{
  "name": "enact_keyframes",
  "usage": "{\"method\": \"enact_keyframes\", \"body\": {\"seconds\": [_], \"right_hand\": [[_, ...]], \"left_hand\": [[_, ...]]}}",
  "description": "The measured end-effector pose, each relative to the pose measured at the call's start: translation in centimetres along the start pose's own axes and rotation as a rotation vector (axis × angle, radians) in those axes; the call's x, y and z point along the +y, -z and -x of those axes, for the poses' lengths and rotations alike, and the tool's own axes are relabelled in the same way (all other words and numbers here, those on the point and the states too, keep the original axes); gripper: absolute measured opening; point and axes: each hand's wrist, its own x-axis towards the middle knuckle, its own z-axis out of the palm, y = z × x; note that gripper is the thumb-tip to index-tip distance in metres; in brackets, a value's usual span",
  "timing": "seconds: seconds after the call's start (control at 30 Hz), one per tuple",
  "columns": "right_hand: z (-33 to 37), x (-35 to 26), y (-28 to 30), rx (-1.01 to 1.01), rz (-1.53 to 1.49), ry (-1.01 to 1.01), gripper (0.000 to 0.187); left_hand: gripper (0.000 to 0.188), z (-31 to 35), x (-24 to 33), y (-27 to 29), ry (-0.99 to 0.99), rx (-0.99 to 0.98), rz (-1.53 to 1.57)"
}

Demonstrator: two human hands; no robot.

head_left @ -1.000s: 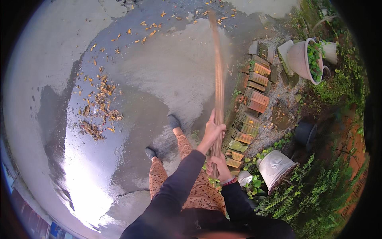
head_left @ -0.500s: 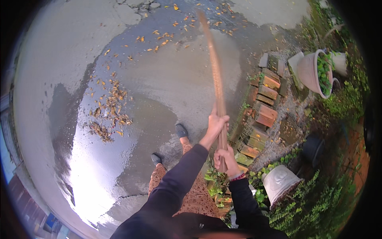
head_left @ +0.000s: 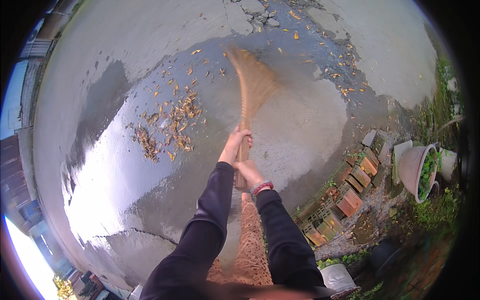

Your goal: The person sweeps a wet concrete patio with a traditional broom, gathering scattered leaves and debris into a pile. The camera is head-mounted and shows the hands and broom throughout the task.

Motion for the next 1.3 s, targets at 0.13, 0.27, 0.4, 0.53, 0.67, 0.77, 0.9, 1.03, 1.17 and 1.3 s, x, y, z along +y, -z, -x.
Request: {"method": "enact_keyframes", "body": {"seconds": [0.13,0.27,0.4,0.53,0.67,0.77,0.9,1.03,1.17,1.3], "right_hand": [[3.8,1.1,-2.9,-0.176,-0.096,-0.086,0.012],[10.5,4.2,-5.1,-0.158,-0.101,-0.043,0.009],[9.5,8.4,-10.0,0.073,-0.076,-0.126,0.011],[5.8,11.0,-14.1,0.014,0.062,-0.221,0.016],[7.2,13.0,-17.9,-0.091,0.150,-0.268,0.017],[11.7,16.1,-21.2,-0.315,0.126,-0.290,0.015],[18.7,24.0,-26.1,-0.387,0.502,-0.303,0.007],[20.7,28.7,-27.7,-0.565,0.715,-0.640,0.010],[18.5,34.1,-30.1,-0.675,0.763,-1.125,0.015],[15.1,40.8,-35.1,-0.400,0.702,-1.297,0.013]], "left_hand": [[0.068,5.6,2.6,2.1,-0.184,0.190,-0.133],[0.090,11.5,0.7,2.4,-0.245,0.214,-0.289],[0.086,12.7,-1.4,6.5,-0.067,0.014,-0.109],[0.073,11.8,-1.3,14.0,0.066,0.107,0.075],[0.075,17.0,0.7,19.1,-0.170,0.425,-0.064],[0.088,25.7,2.1,22.7,-0.326,0.371,-0.083],[0.088,38.7,0.3,28.6,-0.256,0.225,0.500],[0.067,47.1,-6.5,33.3,-0.206,0.666,0.734],[0.051,51.8,-17.1,39.1,-0.109,1.130,0.868],[0.006,53.0,-24.7,45.3,-0.035,1.184,1.053]]}}
